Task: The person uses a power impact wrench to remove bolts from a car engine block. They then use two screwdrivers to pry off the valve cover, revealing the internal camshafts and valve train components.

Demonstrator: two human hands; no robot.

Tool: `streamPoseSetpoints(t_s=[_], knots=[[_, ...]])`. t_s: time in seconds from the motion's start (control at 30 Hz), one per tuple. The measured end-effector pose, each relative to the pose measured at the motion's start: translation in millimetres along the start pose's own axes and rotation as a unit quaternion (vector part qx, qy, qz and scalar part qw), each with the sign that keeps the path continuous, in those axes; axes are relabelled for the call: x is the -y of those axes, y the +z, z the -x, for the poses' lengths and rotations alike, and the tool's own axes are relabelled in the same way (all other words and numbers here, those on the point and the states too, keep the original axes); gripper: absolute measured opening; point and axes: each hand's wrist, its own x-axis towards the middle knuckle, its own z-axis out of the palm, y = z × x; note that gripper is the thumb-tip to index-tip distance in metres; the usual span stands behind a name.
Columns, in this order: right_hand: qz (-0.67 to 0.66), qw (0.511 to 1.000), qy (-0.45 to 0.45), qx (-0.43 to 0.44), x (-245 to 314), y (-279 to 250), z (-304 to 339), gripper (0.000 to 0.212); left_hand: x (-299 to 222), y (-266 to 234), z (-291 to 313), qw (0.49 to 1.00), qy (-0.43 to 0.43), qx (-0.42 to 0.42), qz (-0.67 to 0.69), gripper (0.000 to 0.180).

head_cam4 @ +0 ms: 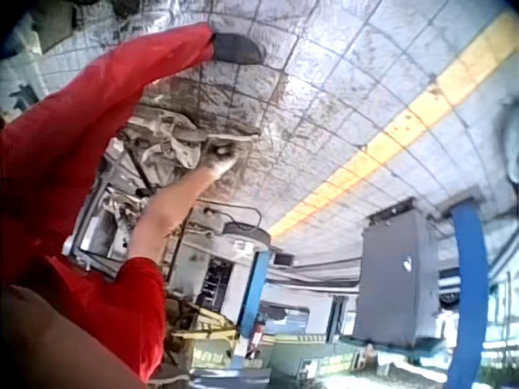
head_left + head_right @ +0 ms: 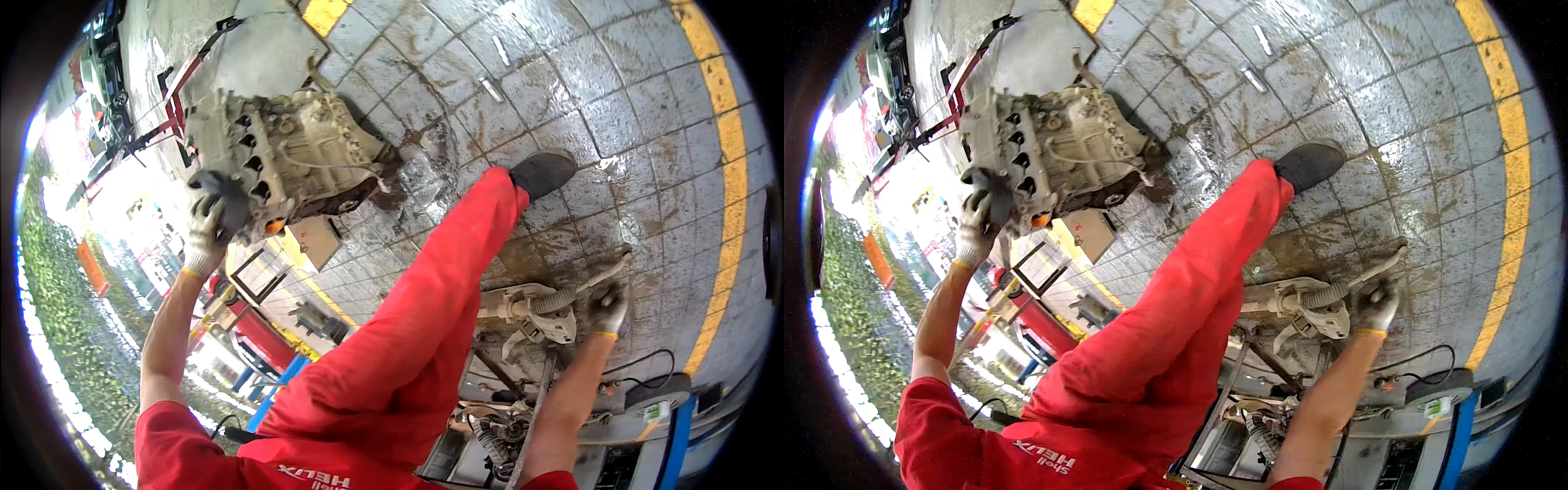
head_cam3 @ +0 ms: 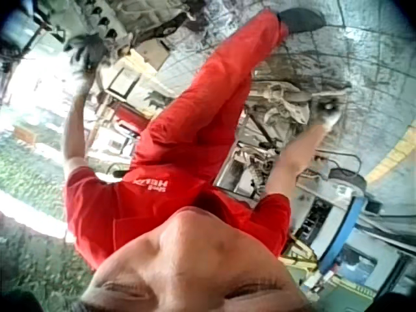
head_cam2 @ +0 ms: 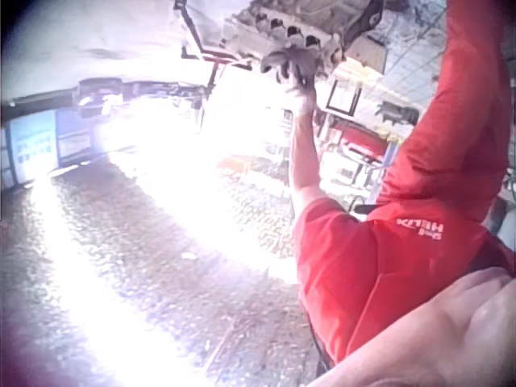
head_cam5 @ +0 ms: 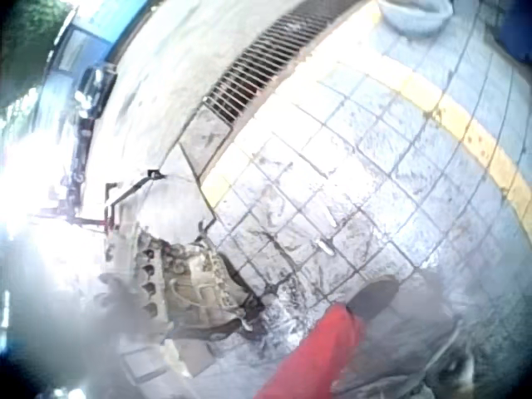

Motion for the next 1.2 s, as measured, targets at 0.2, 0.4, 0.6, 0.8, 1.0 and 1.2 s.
streamPoseSetpoints(t_s=[0.2, 0.4, 0.6, 0.8, 1.0, 1.2], knots=[[0.044, 0.994, -0.052, -0.080, -165.4, 55.7, 197.2, 0.007, 14.1, 10.0, -10.2, 0.996, 0.044, -0.044, 0.057, 0.080], [0.484, 0.866, -0.109, 0.057, -268.6, 154.3, 365.6, 0.044, 25.3, -8.0, -14.0, 0.993, 0.091, 0.056, 0.046, 0.098], [0.698, 0.650, -0.195, 0.229, -355.5, 206.7, 452.4, 0.044, 45.8, -8.6, -46.2, 0.956, 0.231, 0.048, 0.173, 0.065], [0.724, 0.618, -0.206, 0.227, -456.5, 225.3, 478.0, 0.057, 84.4, 43.2, -68.8, 0.881, 0.398, -0.101, 0.234, 0.044], [0.687, 0.677, -0.227, 0.135, -542.9, 243.9, 487.4, 0.054, 73.1, 38.5, -54.8, 0.893, 0.275, -0.092, 0.345, 0.047], [0.691, 0.648, -0.318, 0.026, -616.4, 283.3, 522.8, 0.051, 75.4, 52.7, -58.4, 0.878, 0.265, -0.149, 0.370, 0.042]])
